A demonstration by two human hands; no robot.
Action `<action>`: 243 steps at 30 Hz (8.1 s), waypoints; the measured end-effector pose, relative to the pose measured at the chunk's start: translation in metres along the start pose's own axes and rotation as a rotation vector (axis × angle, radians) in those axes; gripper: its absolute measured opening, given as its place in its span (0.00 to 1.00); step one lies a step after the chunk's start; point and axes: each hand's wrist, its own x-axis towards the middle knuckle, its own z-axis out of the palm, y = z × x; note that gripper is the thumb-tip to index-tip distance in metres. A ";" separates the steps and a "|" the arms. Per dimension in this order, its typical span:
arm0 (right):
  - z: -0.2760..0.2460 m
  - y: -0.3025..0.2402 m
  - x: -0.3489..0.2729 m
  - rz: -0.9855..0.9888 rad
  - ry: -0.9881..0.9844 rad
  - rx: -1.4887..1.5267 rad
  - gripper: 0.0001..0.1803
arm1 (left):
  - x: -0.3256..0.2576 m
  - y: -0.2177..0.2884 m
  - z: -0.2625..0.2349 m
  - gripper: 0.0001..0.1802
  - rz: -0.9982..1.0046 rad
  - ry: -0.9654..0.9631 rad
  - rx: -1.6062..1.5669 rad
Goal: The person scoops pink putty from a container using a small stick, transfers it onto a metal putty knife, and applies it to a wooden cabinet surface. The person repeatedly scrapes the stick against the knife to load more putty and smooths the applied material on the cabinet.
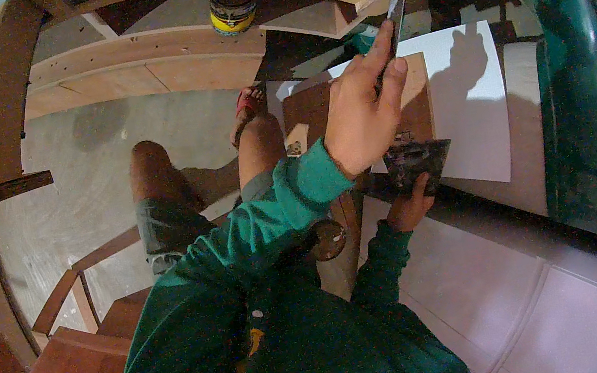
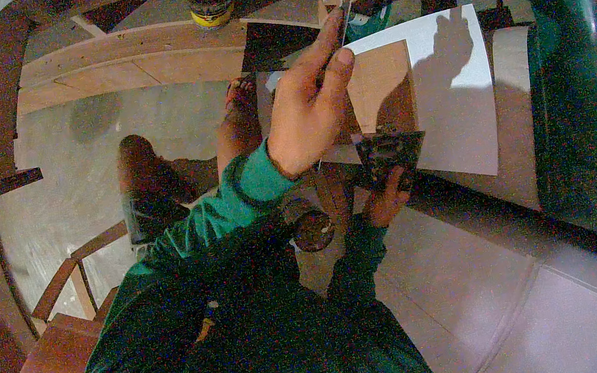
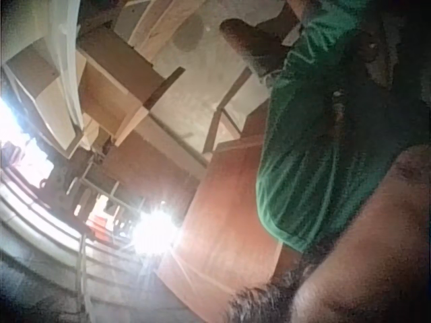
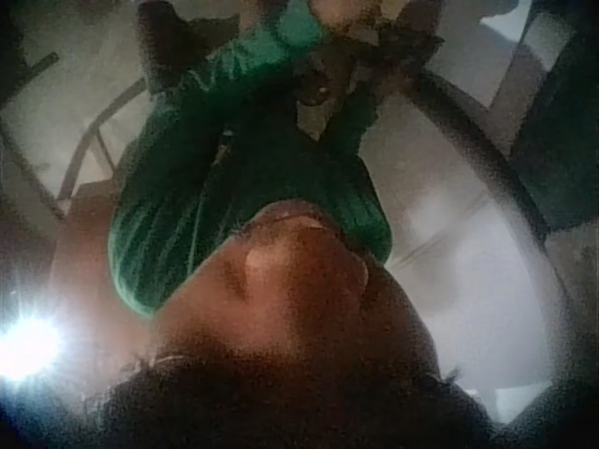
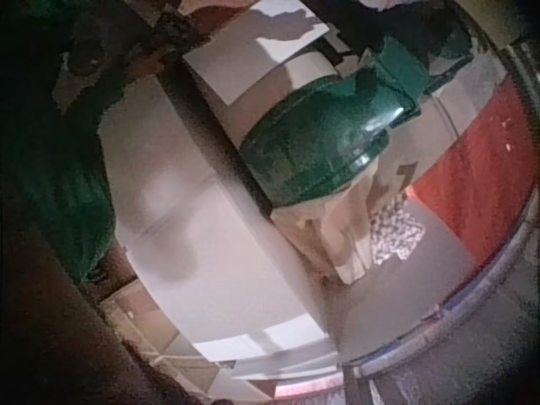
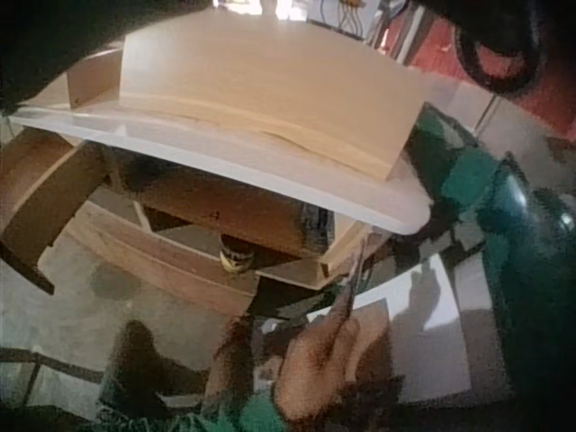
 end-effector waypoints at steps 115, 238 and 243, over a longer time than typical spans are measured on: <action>-0.010 0.015 0.003 0.095 -0.102 0.373 0.30 | -0.028 -0.075 -0.058 0.28 -0.511 -0.351 -0.786; 0.022 -0.142 -0.089 -0.591 -0.202 0.634 0.37 | -0.168 0.053 -0.103 0.16 0.029 -0.371 0.120; 0.016 -0.117 -0.080 -0.884 -0.151 0.212 0.35 | -0.166 0.046 -0.097 0.17 0.019 -0.321 0.073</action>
